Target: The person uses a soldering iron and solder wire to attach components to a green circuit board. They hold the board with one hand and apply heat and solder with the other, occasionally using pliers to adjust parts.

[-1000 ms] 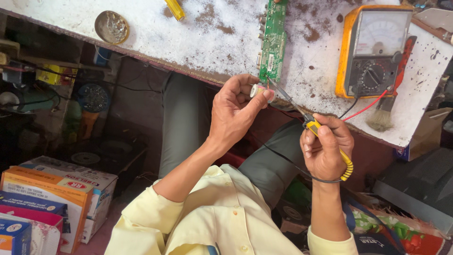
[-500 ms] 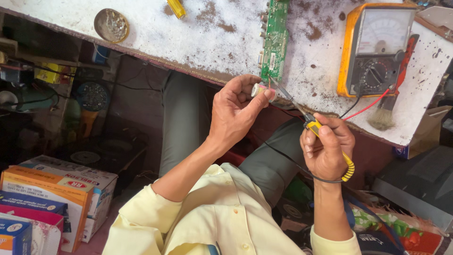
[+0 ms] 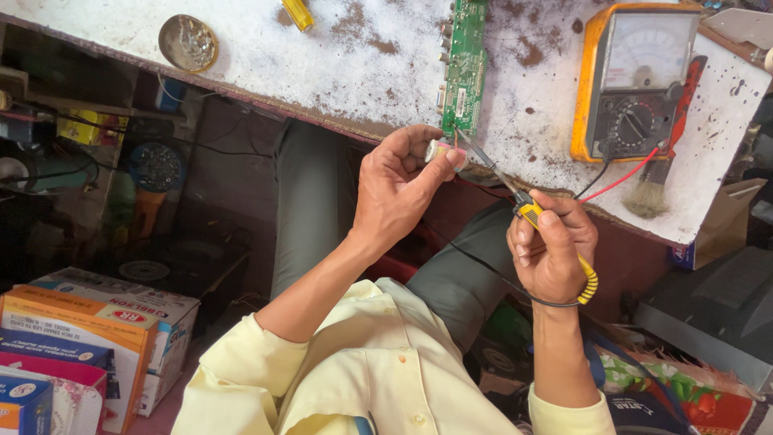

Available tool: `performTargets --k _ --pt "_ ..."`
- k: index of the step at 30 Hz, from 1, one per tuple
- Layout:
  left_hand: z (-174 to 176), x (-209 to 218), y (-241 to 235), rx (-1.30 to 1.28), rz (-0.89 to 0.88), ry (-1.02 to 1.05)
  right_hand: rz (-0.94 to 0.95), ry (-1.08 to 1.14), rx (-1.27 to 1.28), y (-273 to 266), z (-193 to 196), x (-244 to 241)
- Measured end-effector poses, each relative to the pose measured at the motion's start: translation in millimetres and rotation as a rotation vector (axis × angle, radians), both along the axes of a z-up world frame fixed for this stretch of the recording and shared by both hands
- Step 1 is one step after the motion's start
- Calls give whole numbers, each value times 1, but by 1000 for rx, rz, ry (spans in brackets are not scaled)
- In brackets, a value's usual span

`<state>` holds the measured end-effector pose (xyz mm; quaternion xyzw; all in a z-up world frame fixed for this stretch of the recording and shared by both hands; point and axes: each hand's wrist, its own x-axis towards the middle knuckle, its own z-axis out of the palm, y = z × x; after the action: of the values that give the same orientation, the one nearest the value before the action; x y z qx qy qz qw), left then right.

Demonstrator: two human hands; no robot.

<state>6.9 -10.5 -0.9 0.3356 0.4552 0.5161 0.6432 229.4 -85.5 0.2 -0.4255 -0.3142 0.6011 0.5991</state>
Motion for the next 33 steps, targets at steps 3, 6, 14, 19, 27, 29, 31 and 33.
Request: performTargets --k 3,6,14,19,27,29,31,33 --pt "0 0 0 2 0 -10 4 7 1 -1 -1 0" --pt "1 0 0 9 0 22 9 18 2 -1 -1 0" --pt "1 0 0 10 1 -1 7 29 5 -2 -1 -2" --pt "1 0 0 -2 -1 -1 12 24 10 -1 0 -2" --pt "1 0 0 4 0 16 6 27 12 -1 0 -4" --pt "1 0 0 9 2 -4 4 25 11 -1 0 -4" --pt "1 0 0 12 1 5 4 25 11 -1 0 -4" --pt "0 0 0 13 1 8 4 27 9 -1 0 -4"
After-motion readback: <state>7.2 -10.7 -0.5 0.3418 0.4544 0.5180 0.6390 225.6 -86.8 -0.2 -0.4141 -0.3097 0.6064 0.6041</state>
